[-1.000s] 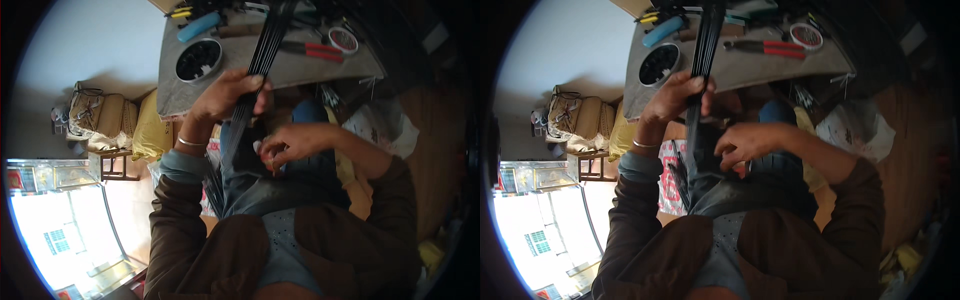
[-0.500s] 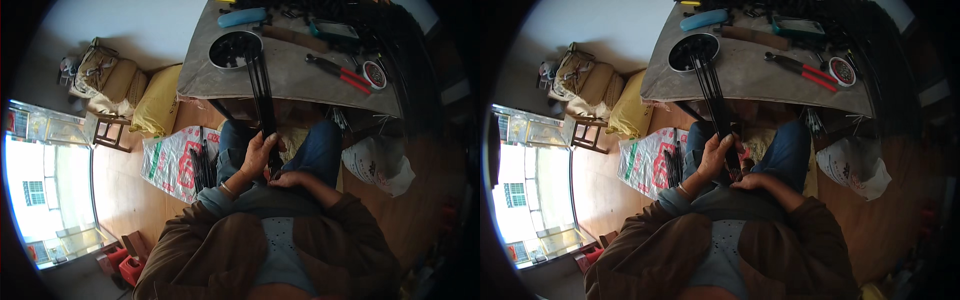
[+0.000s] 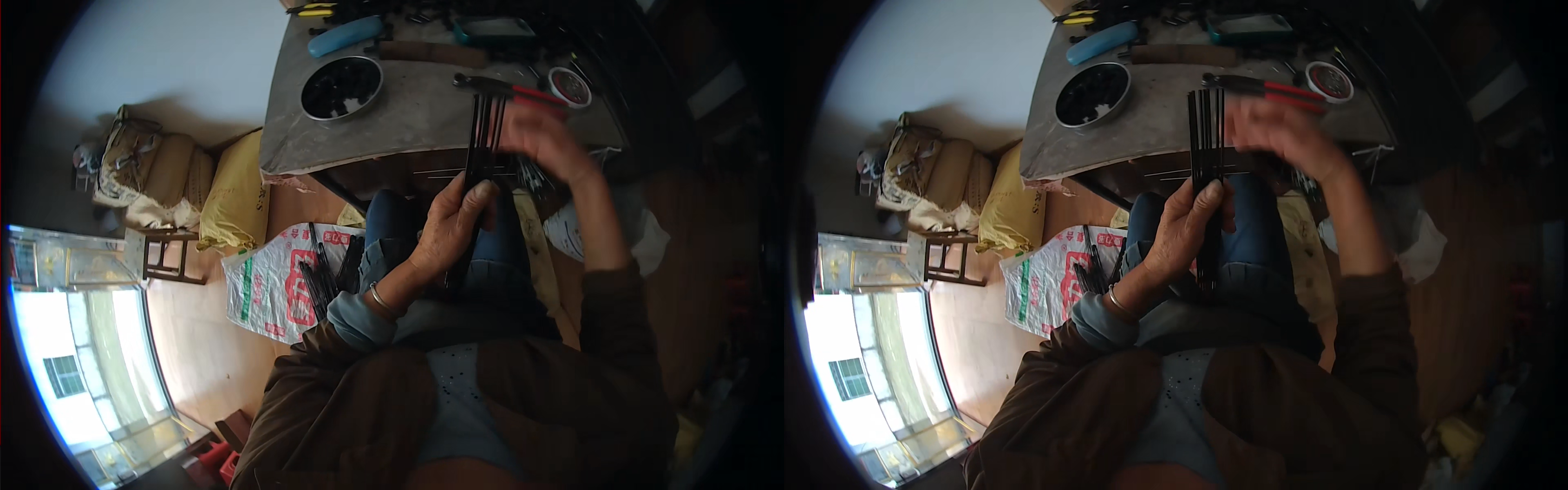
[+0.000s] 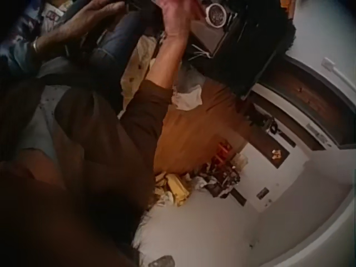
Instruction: Manually attaching plastic components to metal umbrella ribs using pliers.
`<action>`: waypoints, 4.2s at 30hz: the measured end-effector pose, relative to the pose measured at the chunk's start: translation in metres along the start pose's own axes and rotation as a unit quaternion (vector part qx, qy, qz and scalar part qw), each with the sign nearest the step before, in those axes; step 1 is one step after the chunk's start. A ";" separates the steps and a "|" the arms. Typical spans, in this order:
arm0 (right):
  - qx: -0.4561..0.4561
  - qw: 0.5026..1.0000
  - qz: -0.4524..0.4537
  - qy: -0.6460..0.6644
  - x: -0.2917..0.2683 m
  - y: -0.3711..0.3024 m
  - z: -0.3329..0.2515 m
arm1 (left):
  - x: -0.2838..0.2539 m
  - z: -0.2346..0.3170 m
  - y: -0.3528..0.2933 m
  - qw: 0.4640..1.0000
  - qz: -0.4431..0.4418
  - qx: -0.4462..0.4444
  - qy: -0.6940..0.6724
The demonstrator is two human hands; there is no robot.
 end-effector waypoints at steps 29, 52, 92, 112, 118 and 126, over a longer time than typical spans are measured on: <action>0.028 0.966 0.122 -0.228 0.059 -0.028 -0.005 | 0.002 0.003 -0.023 0.976 0.063 -0.088 -0.188; 0.044 0.961 0.084 -0.261 0.054 -0.027 -0.006 | 0.000 0.004 -0.023 0.974 0.081 -0.108 -0.185; 0.135 0.892 0.123 0.413 0.050 -0.007 0.079 | -0.239 0.098 0.386 0.771 0.147 -0.158 0.599; 0.040 0.871 0.112 0.477 0.079 -0.024 0.092 | -0.087 0.085 0.168 0.962 -0.128 -0.103 0.217; 0.093 0.905 0.131 0.395 0.105 -0.015 0.072 | -0.078 0.006 0.037 0.973 0.105 -0.120 -0.167; 0.082 0.956 0.140 0.245 0.142 -0.010 0.054 | -0.081 -0.006 0.001 0.938 0.099 -0.047 -0.328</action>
Point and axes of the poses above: each hand's wrist, its own y-axis towards the middle knuckle, its own x-axis out of the palm, z = x × y, the point moved 2 cm from there along y, towards the middle knuckle, and after that the axes turned 8 degrees about -z, right-handed, at the moved point
